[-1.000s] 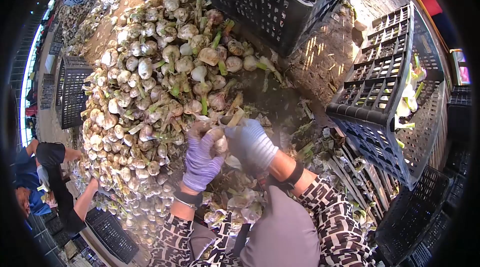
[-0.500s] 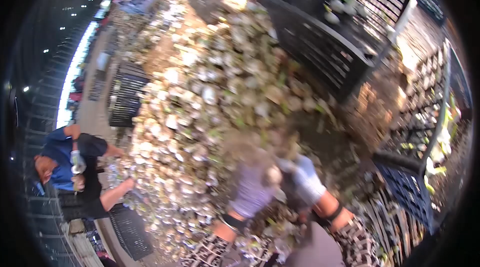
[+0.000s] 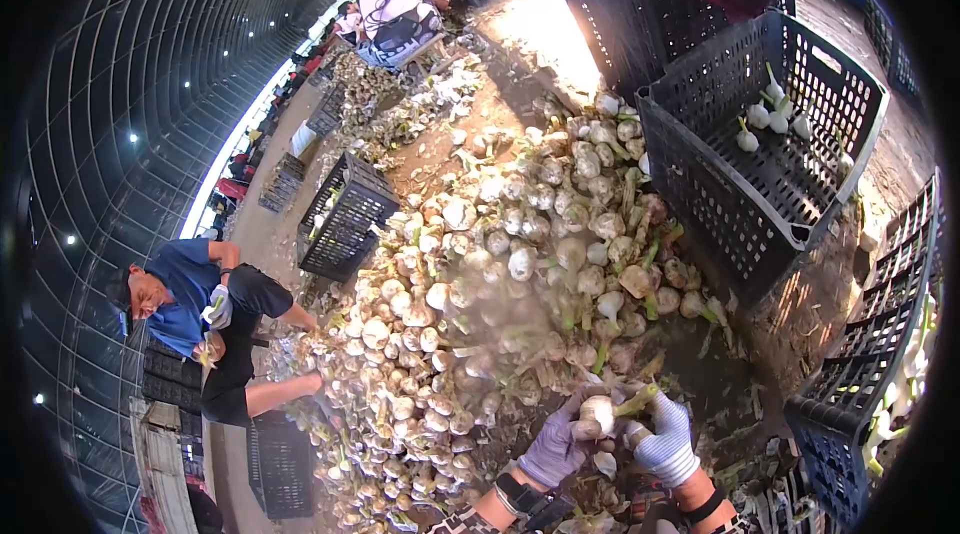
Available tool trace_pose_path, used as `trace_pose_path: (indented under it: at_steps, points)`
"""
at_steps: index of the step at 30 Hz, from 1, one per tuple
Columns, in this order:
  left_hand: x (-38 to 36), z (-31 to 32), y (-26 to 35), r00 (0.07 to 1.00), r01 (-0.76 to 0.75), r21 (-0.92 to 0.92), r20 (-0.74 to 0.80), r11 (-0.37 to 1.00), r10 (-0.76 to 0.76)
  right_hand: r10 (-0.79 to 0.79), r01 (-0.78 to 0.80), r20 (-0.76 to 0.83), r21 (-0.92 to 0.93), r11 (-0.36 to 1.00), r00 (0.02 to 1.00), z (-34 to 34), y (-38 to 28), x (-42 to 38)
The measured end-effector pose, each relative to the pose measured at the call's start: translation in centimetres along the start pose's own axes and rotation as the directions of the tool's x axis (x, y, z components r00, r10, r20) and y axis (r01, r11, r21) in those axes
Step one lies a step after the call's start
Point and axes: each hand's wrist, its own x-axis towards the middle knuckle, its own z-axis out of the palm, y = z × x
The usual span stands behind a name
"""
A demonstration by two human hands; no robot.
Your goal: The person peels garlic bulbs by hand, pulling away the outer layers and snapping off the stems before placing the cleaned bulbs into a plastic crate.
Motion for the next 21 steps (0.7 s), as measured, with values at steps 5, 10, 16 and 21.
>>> trace_pose_path:
  at_steps: [5,10,16,21]
  points:
    - [-0.2,0.7,0.9,0.99,-0.136,0.566,0.054,0.813,0.128,0.222,-0.215,0.014,0.311,0.926,0.975,-0.3,0.0,0.4]
    - [-0.4,2.3,0.7,0.904,-0.355,0.756,0.128,0.549,0.408,0.394,-0.34,0.029,0.568,0.749,0.919,0.1,0.9,0.3]
    - [-0.3,0.1,1.0,0.969,0.018,0.496,-0.224,0.868,0.108,0.065,-0.057,-0.035,0.189,0.98,0.997,-0.3,2.8,0.3]
    - [-0.9,1.0,1.0,0.987,0.162,0.191,-0.049,0.968,-0.156,0.165,-0.218,0.206,0.268,0.938,0.965,-1.1,0.3,0.6]
